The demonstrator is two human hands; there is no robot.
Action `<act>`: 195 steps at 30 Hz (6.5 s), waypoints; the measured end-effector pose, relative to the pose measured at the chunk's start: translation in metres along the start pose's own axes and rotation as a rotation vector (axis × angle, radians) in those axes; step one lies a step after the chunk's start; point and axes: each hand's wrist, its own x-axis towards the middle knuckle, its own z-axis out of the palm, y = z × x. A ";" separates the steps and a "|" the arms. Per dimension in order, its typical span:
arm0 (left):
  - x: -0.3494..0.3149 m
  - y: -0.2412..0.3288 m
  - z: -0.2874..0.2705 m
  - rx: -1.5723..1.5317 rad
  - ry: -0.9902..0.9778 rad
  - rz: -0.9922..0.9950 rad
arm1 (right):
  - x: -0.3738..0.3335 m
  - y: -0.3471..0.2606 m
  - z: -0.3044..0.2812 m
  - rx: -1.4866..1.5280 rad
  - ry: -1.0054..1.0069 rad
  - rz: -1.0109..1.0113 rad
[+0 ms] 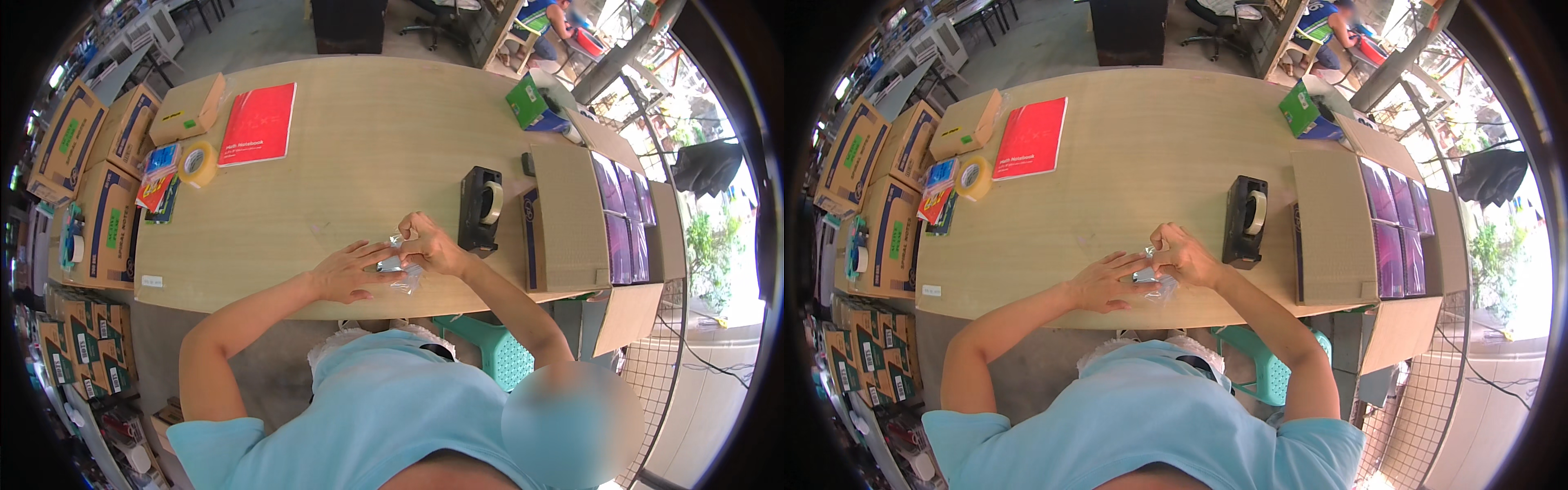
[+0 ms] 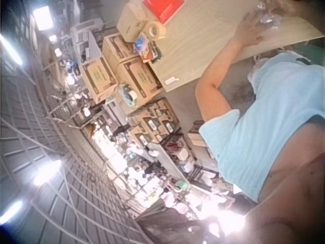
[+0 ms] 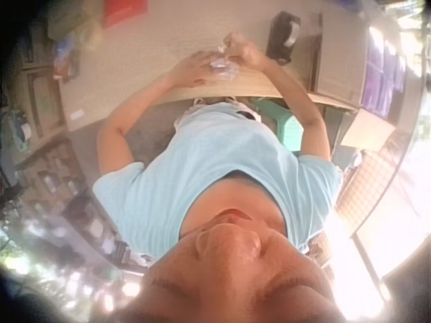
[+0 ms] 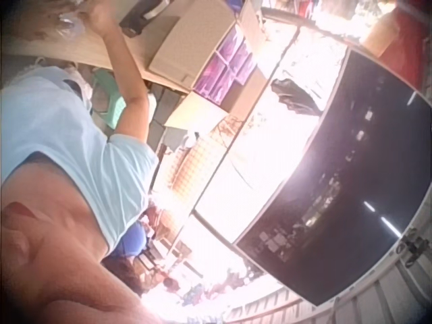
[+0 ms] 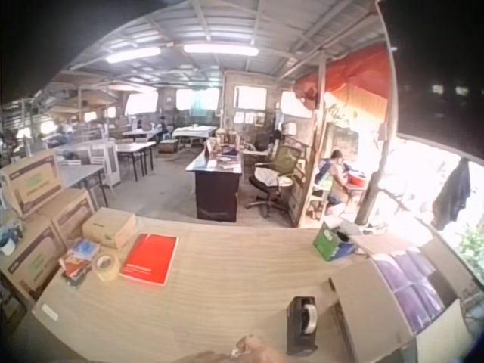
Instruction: The person wraps small notebooks in plastic film, secures them with tape, packs them into a box, seals the box with a tape dispenser, labels it with a pen, and stacks the box on a pallet.
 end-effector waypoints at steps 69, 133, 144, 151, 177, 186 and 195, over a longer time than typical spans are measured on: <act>0.045 0.023 0.066 -1.356 0.718 -0.540 | -0.064 0.010 0.037 1.167 0.354 0.568; 0.039 0.065 0.066 -0.927 0.946 -0.456 | -0.059 -0.053 0.058 -0.008 0.406 1.135; 0.049 0.064 0.098 -0.344 0.961 -0.429 | -0.050 -0.051 0.021 0.458 0.157 1.168; 0.060 0.067 0.101 -0.393 1.076 -0.409 | -0.047 -0.078 0.021 0.442 0.313 1.189; 0.070 0.058 0.084 -0.996 1.073 -0.595 | -0.089 -0.033 0.123 0.826 0.953 0.600; 0.027 0.053 0.047 -0.678 0.704 -0.310 | -0.132 -0.012 0.108 -0.029 0.778 0.969; 0.036 0.040 0.071 -1.249 0.768 -0.510 | -0.161 0.081 -0.026 0.375 0.940 1.438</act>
